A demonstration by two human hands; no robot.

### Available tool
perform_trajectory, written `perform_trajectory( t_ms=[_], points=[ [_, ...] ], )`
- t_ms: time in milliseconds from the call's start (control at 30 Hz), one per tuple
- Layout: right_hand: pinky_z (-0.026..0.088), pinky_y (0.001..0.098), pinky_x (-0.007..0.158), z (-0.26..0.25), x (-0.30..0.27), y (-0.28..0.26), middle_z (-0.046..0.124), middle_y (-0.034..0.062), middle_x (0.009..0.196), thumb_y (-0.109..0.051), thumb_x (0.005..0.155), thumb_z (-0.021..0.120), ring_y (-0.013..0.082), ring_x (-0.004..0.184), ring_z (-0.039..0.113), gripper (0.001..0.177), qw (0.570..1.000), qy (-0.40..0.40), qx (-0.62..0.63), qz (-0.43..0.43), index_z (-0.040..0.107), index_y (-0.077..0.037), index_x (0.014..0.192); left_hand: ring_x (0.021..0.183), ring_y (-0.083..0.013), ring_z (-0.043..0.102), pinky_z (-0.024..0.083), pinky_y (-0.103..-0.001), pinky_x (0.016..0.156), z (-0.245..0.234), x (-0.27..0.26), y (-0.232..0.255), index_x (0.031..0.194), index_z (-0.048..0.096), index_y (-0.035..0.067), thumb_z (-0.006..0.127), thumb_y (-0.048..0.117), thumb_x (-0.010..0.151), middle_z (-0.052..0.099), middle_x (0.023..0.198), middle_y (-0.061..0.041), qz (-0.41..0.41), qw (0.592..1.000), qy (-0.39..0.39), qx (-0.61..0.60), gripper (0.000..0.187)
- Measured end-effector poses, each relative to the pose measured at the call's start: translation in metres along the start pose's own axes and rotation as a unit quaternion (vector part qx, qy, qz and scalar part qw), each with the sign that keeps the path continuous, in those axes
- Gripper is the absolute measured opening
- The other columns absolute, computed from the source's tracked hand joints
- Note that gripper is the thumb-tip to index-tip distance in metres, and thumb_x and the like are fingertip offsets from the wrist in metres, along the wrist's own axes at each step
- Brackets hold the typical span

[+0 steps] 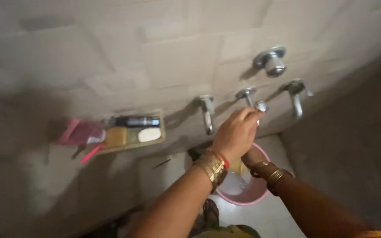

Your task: The person wipes a wall-mounted plastic shelf with a green cloth, then rinses the cloth under a tap. They place a toothbrush and toothpaste tube on the shelf, rinse each toothbrush under the tap, and return them to the shelf. The person also rinses a pink razor under the tap.

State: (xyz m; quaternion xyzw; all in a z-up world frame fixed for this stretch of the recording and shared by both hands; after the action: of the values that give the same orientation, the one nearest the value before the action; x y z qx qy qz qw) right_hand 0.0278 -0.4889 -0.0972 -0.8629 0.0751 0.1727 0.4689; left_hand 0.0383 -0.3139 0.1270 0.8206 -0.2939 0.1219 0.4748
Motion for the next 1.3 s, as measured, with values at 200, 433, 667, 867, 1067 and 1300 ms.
perform_trajectory(
  t_ms=[200,433,667,867,1067,1300],
  points=[
    [0.05,0.0472,0.085,-0.043,0.037,0.063,0.071,0.0207,0.107,-0.055,0.098,0.047,0.0352,0.095,0.066,0.058,0.981,0.03,-0.188,0.045,0.07,-0.006,0.122,0.14,-0.0408,0.042,0.039,-0.058,0.111,0.087,0.081,-0.026,0.133,0.062,0.018,0.054,0.0,0.077,0.042,0.156,-0.017,0.099,0.972,-0.078,0.199,0.06],
    [0.054,0.04,0.076,-0.063,0.014,0.008,0.075,0.014,0.086,-0.057,0.106,0.036,0.0203,0.07,0.064,0.068,0.983,0.022,-0.034,0.177,0.08,-0.006,0.113,0.127,-0.0333,0.056,0.044,-0.053,0.106,0.124,0.104,-0.047,0.123,0.067,0.016,0.052,0.017,0.098,0.064,0.127,-0.012,-0.009,0.917,-0.3,0.264,0.029],
    [0.037,0.032,0.045,-0.074,0.035,0.013,0.065,0.0053,0.072,-0.023,0.1,0.053,0.0138,0.05,0.045,0.026,0.956,0.094,0.228,0.16,0.066,-0.014,0.121,0.105,-0.0286,0.067,0.054,-0.048,0.086,0.141,0.102,-0.065,0.096,0.074,0.014,0.062,0.016,0.085,0.071,0.103,-0.009,0.113,0.904,-0.181,0.37,0.017],
    [0.037,0.025,0.047,-0.062,0.075,0.046,0.063,0.0001,0.075,-0.021,0.105,0.059,0.0083,0.055,0.046,0.023,0.945,0.095,0.307,0.067,0.073,-0.003,0.111,0.088,-0.0271,0.076,0.061,-0.04,0.073,0.146,0.115,-0.064,0.093,0.079,0.015,0.064,0.027,0.091,0.076,0.094,-0.011,0.017,0.833,-0.341,0.435,0.02],
    [0.047,0.0217,0.055,-0.051,0.103,0.049,0.068,-0.0025,0.077,-0.026,0.108,0.055,0.0056,0.061,0.057,0.025,0.959,0.106,0.25,0.08,0.069,-0.008,0.098,0.092,-0.0395,0.073,0.058,-0.05,0.081,0.123,0.131,-0.041,0.092,0.078,0.009,0.043,0.054,0.101,0.074,0.095,-0.021,-0.18,0.879,-0.277,0.343,0.057],
    [0.036,0.0304,0.045,-0.058,0.079,0.029,0.06,0.0028,0.067,-0.015,0.101,0.055,0.0138,0.052,0.046,0.02,0.944,0.017,0.314,0.099,0.075,-0.015,0.101,0.096,-0.0476,0.067,0.052,-0.055,0.085,0.156,0.037,-0.166,0.102,0.072,0.004,0.05,0.037,0.101,0.072,0.1,-0.025,-0.287,0.951,0.014,0.11,0.039]
  ],
)
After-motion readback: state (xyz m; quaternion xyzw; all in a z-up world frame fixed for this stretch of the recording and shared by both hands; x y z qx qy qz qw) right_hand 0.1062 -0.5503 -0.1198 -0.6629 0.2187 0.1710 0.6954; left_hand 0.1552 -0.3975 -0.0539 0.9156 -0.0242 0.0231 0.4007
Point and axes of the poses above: each hand's wrist, its own x-axis towards the middle knuckle, its own z-axis out of the palm, y = z × x, the point moved 2 cm from there along x, towards the middle knuckle
